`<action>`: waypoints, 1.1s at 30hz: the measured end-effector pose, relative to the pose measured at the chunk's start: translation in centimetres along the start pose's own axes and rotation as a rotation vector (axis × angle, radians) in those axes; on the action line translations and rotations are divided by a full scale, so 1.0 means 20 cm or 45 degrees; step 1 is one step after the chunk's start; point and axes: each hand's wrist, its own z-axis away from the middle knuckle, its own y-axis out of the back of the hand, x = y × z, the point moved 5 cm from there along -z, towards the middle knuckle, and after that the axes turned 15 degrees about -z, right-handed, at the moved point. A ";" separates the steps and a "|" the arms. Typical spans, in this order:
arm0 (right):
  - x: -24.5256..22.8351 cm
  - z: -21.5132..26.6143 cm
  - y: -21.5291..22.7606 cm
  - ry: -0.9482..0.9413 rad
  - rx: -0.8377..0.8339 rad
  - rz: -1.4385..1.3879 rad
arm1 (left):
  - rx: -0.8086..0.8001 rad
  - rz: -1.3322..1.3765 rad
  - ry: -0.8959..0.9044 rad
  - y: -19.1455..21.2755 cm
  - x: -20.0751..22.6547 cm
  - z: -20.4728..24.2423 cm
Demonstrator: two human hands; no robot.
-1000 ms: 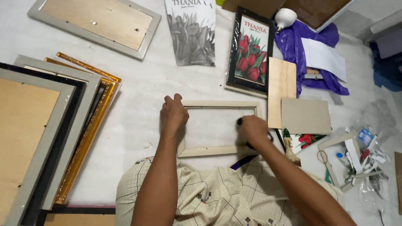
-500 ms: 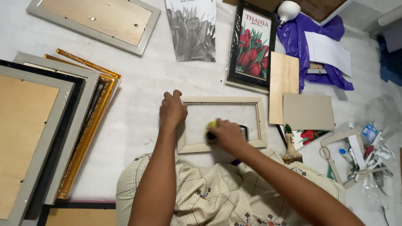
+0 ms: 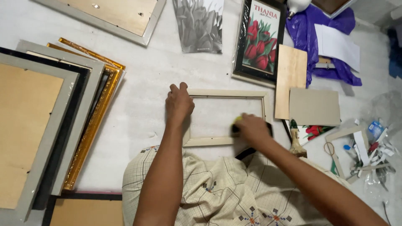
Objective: Assembling a picture frame by cleaning the glass, inserting the backing, and securing the tabs
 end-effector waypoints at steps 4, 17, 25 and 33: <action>-0.44 -0.20 0.02 0.179 0.044 -0.006 | 0.011 -0.060 -0.009 -0.10 -0.05 -0.09; -0.17 -0.02 0.10 0.097 -0.023 0.094 | 0.018 -0.100 -0.015 -0.17 -0.09 -0.11; 0.21 0.12 0.09 -0.177 -0.037 0.218 | 0.037 -0.124 -0.001 -0.18 -0.08 -0.12; -0.76 -0.17 0.10 0.446 0.112 -0.069 | -0.011 -0.151 0.019 -0.17 -0.08 -0.12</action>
